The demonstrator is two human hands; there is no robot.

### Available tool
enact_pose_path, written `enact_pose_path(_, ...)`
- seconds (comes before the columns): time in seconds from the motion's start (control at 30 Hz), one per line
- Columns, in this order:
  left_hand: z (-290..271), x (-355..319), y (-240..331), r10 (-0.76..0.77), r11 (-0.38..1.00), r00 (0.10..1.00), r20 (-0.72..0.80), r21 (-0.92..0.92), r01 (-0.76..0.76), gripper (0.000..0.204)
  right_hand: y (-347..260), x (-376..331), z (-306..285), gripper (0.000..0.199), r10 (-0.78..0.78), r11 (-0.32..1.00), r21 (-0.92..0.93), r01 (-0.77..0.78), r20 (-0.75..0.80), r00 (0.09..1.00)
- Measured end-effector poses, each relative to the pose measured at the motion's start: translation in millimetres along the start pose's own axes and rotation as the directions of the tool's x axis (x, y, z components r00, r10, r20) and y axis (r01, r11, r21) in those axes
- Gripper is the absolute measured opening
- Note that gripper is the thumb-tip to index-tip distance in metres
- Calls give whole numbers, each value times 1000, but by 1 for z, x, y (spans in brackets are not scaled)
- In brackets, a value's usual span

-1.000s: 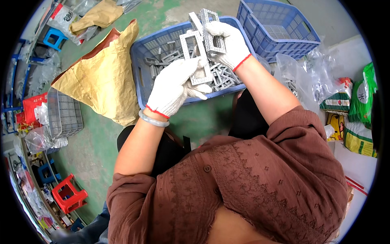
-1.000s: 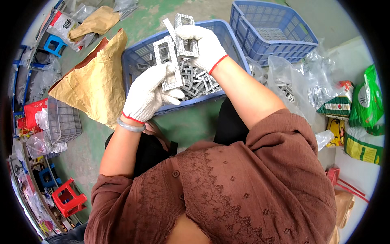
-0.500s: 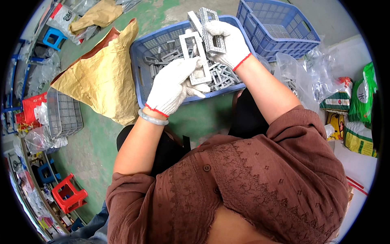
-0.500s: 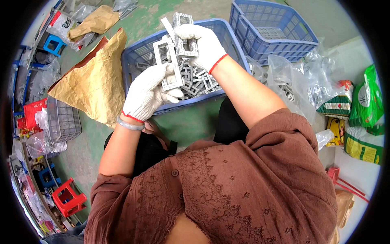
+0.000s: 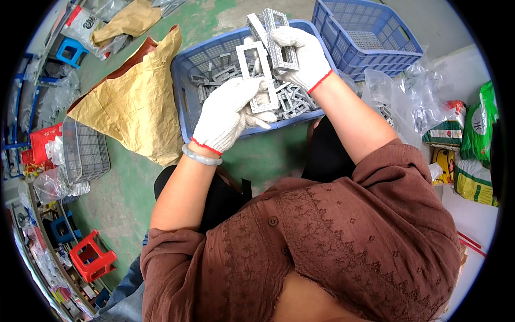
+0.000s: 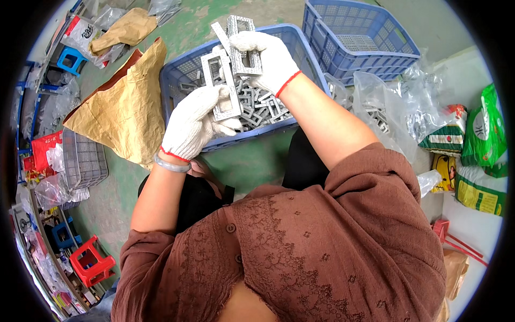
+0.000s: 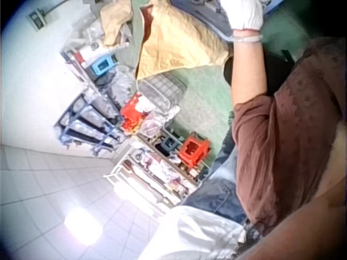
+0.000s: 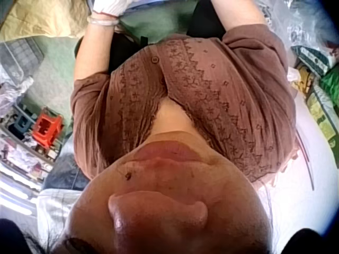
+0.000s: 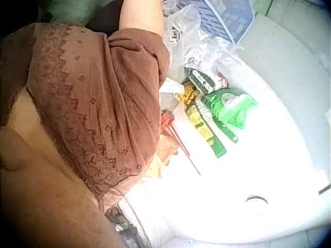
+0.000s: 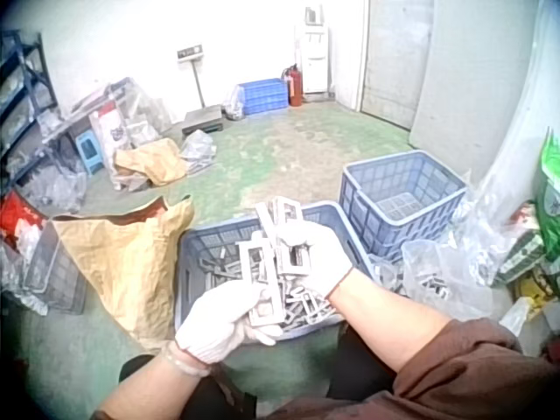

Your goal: The person sits on the floor and sorts small rectangular metal parts from a large sack into a blue plastic crate. They pick up handfuls of parts, inspect them, and place them into the crate.

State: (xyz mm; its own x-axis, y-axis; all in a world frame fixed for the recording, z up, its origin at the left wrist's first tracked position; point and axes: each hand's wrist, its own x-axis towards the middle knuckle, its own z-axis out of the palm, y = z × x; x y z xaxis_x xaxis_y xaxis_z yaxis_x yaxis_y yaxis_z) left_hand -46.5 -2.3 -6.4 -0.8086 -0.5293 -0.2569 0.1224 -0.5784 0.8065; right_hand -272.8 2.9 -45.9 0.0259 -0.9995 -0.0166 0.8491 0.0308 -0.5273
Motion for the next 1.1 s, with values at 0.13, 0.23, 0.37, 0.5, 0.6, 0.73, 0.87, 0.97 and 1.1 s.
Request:
enact_pose_path(0.13,1,-2,1,-2,1000,1000,-13,-4,1,34,-3,-4,15,18,43,992,118,-44,6,999)
enact_pose_path(0.23,-1,1,0,-8,1000,1000,5,-21,9,33,-4,-5,14,18,28,993,111,-27,-10,1000)
enact_pose_path(0.37,1,1,1,-20,999,1000,-10,-25,20,31,-7,-9,16,21,35,993,116,-38,27,999)
enact_pose_path(0.5,-1,1,-2,-6,1000,1000,-6,-23,5,28,-7,-11,25,31,17,990,141,-24,49,999)
enact_pose_path(0.6,-1,1,-2,1,1000,1000,-13,-21,-1,28,-8,-12,27,35,-9,991,134,1,56,998)
enact_pose_path(0.73,0,1,-2,6,1000,1000,-14,-23,-7,27,-12,-15,28,36,28,989,138,-48,144,989)
enact_pose_path(0.87,-1,1,-2,5,1000,1000,-23,-12,-5,27,-9,-14,27,37,-13,992,130,4,69,998)
enact_pose_path(0.97,1,1,-2,12,1000,1000,-19,-14,-12,28,-9,-13,25,37,-15,992,127,8,53,998)
enact_pose_path(1.1,-2,1,-3,9,999,1000,12,-35,-8,29,-9,-12,22,39,-11,998,70,6,71,997)
